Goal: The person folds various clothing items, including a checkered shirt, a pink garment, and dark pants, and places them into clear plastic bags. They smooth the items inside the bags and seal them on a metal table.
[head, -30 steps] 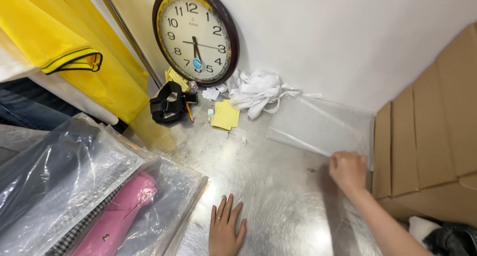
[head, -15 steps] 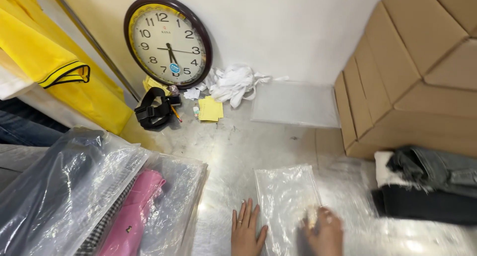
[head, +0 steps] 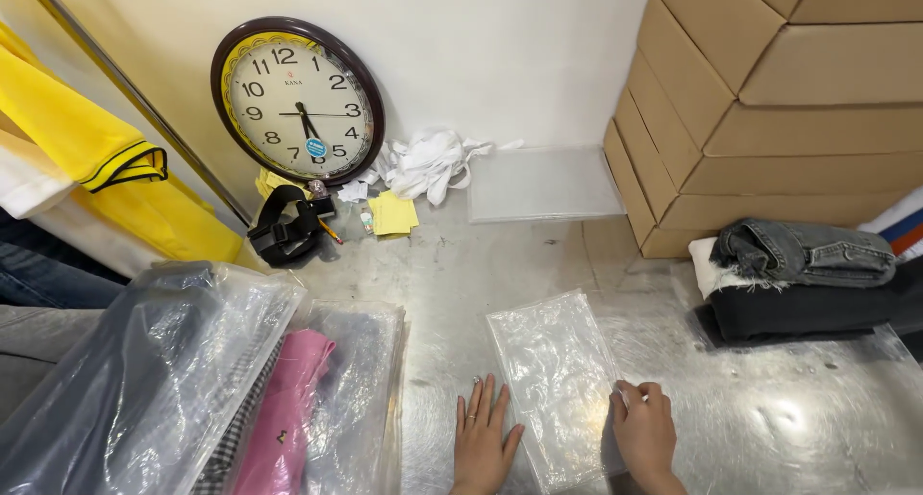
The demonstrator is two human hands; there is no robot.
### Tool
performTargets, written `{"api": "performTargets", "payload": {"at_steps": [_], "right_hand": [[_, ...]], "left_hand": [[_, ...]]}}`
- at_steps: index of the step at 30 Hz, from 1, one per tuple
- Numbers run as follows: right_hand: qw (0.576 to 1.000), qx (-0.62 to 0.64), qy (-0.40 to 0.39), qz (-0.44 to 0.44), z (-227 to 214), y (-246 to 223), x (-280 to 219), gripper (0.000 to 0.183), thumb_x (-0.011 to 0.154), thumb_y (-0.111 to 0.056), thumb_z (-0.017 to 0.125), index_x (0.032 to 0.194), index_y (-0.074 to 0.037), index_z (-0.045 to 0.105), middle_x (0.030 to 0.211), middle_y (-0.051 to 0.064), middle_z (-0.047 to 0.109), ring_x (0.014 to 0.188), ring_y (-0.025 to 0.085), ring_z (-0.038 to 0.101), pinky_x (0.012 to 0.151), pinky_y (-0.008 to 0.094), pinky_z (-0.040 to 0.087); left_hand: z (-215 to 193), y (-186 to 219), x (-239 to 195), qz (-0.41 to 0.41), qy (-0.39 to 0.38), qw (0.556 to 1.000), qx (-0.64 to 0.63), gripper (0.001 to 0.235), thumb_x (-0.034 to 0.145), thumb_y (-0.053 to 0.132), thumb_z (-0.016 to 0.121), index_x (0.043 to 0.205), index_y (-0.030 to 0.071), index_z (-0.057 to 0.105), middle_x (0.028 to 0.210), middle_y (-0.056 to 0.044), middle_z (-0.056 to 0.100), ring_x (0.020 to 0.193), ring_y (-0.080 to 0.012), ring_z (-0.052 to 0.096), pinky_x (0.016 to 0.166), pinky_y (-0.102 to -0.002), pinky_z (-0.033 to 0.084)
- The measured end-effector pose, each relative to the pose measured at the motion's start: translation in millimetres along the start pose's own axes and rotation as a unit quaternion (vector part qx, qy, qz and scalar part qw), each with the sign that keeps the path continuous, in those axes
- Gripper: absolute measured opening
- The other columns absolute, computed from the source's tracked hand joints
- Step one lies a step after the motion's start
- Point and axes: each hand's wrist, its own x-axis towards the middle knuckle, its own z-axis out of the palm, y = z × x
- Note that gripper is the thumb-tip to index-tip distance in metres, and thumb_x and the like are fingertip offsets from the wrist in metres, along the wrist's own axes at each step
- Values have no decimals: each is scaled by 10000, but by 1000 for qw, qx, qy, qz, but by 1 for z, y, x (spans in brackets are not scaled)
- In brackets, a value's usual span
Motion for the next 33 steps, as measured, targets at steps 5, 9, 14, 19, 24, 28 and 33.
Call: {"api": "performTargets", "payload": {"at_steps": [5,9,14,19,24,28,33], "right_hand": [[983,37,-132,122,-43,-31,14,219,903,-428,774,1005,-256,865,1354,105,636,1317,345,575,1087,504,506],[965,199,-171,24,-78,-78,-6,171,901,-341,780,959,-180,784,1389,33,670,1356,251,595,1186,461,433],[854,373,-319,-173,-122,-152,-74,23,917,-148,765,913,-171,766,1048,-27,807,1070,135,771,1033,302,516],[885,362,-265,-126,-56,-114,-60,350,838,-355,852,1167,-256,792,1265,-104,791,1208,106,730,1103,387,481],[988,78,-129,43,-39,-20,-29,712,830,-469,820,1459,-226,590,1487,112,521,1420,318,480,1138,505,474],[979,110,-128,118,-26,17,-29,537,811,-505,839,1256,-238,702,1148,17,651,982,170,688,789,366,573],[968,200,-67,138,-29,29,-35,150,913,-293,778,912,-163,703,879,27,655,748,189,628,724,362,517]], "left_hand": [[-1,-4,-11,-15,13,998,-64,661,1090,458,499,1626,123,308,1754,-64,114,1614,-249,45,1274,-512,-17],[-30,21,-15,-163,16,934,-316,633,1010,491,539,1558,186,451,1707,-2,327,1594,-185,240,1286,-435,133],[-99,61,-13,-254,-13,774,-580,852,873,683,488,1610,269,383,1628,-98,527,1435,-293,610,1175,-464,490],[-107,11,-17,-364,87,681,-629,366,924,7,670,1282,-1,745,1109,-235,851,963,-305,811,767,-364,623],[-94,-74,-40,-398,44,779,-482,391,1004,90,648,1394,102,634,1215,-162,834,956,-267,828,770,-355,648],[-96,-64,-44,-340,138,900,-235,736,968,146,600,1623,137,265,1363,-37,699,1051,-241,784,918,-427,607],[-82,12,-16,-246,115,956,115,1064,912,365,694,1644,7,10,1648,-347,7,1485,-524,146,1186,-602,257]]}}
